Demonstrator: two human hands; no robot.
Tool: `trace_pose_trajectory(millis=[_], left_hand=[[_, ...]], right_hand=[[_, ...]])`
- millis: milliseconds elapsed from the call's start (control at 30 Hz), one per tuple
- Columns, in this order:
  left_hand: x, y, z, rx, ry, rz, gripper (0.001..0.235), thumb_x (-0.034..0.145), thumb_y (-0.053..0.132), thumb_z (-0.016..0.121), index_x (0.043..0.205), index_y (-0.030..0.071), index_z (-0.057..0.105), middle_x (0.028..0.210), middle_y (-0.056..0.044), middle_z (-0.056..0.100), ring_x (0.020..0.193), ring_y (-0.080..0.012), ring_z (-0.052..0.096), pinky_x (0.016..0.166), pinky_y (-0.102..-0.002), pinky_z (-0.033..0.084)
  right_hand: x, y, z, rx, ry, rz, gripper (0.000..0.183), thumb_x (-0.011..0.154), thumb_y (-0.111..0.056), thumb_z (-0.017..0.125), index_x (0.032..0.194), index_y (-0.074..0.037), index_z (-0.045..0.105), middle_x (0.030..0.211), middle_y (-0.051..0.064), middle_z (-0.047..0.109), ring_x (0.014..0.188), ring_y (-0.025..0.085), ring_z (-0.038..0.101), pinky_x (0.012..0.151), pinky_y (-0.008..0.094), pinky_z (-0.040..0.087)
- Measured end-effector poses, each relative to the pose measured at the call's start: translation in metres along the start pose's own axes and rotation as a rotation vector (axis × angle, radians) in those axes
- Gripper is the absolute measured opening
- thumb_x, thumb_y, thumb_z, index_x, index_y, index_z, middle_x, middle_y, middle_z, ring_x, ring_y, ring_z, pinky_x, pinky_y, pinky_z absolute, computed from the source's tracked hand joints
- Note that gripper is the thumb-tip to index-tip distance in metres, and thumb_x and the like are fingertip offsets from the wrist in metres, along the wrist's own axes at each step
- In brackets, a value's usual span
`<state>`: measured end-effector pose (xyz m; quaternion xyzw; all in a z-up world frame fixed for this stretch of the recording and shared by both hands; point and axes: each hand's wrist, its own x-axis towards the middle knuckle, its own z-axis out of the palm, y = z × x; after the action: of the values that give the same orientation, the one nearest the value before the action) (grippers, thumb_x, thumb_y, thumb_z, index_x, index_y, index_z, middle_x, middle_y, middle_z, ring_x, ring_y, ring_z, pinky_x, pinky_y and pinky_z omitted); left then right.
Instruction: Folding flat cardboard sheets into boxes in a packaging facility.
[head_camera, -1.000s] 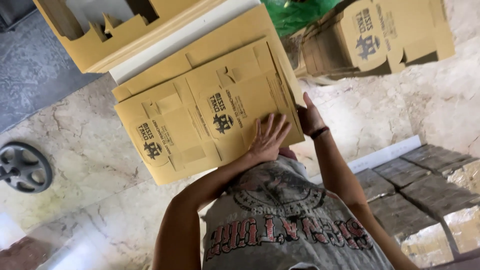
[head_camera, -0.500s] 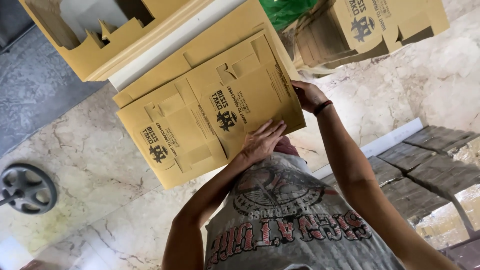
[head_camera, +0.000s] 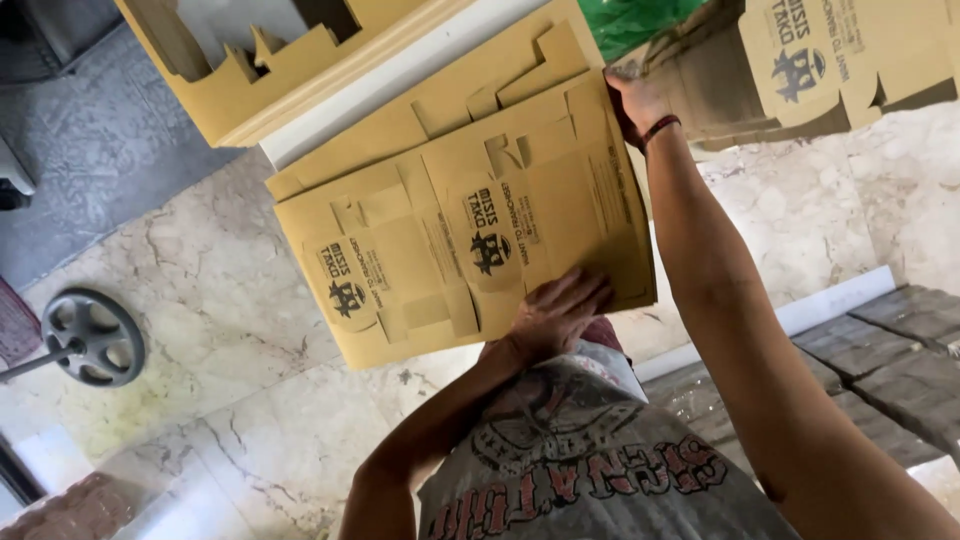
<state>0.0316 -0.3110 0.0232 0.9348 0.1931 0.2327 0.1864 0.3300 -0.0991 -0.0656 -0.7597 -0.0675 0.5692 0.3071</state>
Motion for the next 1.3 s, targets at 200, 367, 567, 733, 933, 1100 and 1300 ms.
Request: trace_pose_trajectory(millis=[200,367,567,733,933,1100,1300], left_hand=[[0.022,-0.001,-0.015,0.022,0.11,0.067,0.03,0.101,0.024,0.069,0.13,0.016,0.068,0.137,-0.007,0.066,0.125,-0.0265,0.06,0.084,-0.034,0.053],[0.007,-0.003,0.012,-0.11,-0.011,0.06,0.047,0.093,0.021,0.078,0.137,0.008,0.064,0.14,-0.016,0.064,0.125,-0.0344,0.063,0.095,-0.046,0.062],[0.011,-0.001,0.012,-0.098,0.176,0.075,0.027,0.101,0.014,0.069,0.125,0.004,0.071,0.129,-0.018,0.07,0.116,-0.0376,0.069,0.093,-0.047,0.063],[0.022,-0.003,0.005,-0.066,0.18,0.1,0.025,0.097,0.013,0.077,0.12,0.005,0.074,0.122,-0.017,0.073,0.109,-0.0334,0.073,0.089,-0.043,0.065],[0.022,-0.008,0.007,-0.092,0.106,0.102,0.03,0.096,0.015,0.073,0.124,0.004,0.07,0.127,-0.017,0.067,0.113,-0.0325,0.064,0.092,-0.046,0.058],[0.0,-0.021,0.084,-0.041,-0.017,0.093,0.045,0.092,0.037,0.07,0.133,0.019,0.068,0.14,-0.008,0.064,0.133,-0.0379,0.056,0.114,-0.066,0.036],[0.024,-0.032,0.098,0.201,-0.671,-0.208,0.093,0.085,0.056,0.061,0.162,0.022,0.022,0.17,-0.019,0.007,0.155,-0.0471,0.004,0.118,-0.076,-0.004]], right_hand=[[-0.036,-0.043,0.004,-0.153,-0.182,-0.003,0.117,0.073,-0.086,0.042,0.165,-0.019,0.017,0.171,0.012,0.017,0.157,0.032,0.018,0.125,0.053,0.018],[-0.086,-0.096,0.021,-0.322,-0.199,0.063,0.079,0.083,-0.05,0.067,0.153,-0.026,0.042,0.172,0.011,0.013,0.158,0.036,0.009,0.123,0.07,0.004],[0.005,-0.07,0.03,-0.28,-0.02,-0.702,0.008,0.096,-0.012,0.063,0.095,-0.016,0.069,0.093,0.0,0.07,0.095,0.015,0.066,0.095,0.042,0.055],[0.138,-0.034,-0.004,-0.022,0.318,-1.015,0.022,0.088,0.006,0.053,0.086,-0.015,0.059,0.069,-0.003,0.051,0.064,0.011,0.05,0.058,0.026,0.043],[0.006,-0.054,-0.064,-0.444,0.933,-1.42,0.014,0.097,-0.006,0.051,0.099,-0.009,0.065,0.075,0.016,0.069,0.058,0.038,0.067,0.052,0.048,0.049],[-0.127,-0.073,-0.137,-0.328,1.029,-1.63,0.02,0.11,-0.011,0.047,0.093,-0.001,0.053,0.076,0.008,0.041,0.067,0.022,0.038,0.06,0.043,0.034],[-0.178,-0.078,-0.321,-0.303,0.738,-1.414,0.034,0.107,0.014,0.048,0.09,-0.009,0.031,0.087,0.001,0.026,0.081,0.016,0.028,0.07,0.039,0.027]])
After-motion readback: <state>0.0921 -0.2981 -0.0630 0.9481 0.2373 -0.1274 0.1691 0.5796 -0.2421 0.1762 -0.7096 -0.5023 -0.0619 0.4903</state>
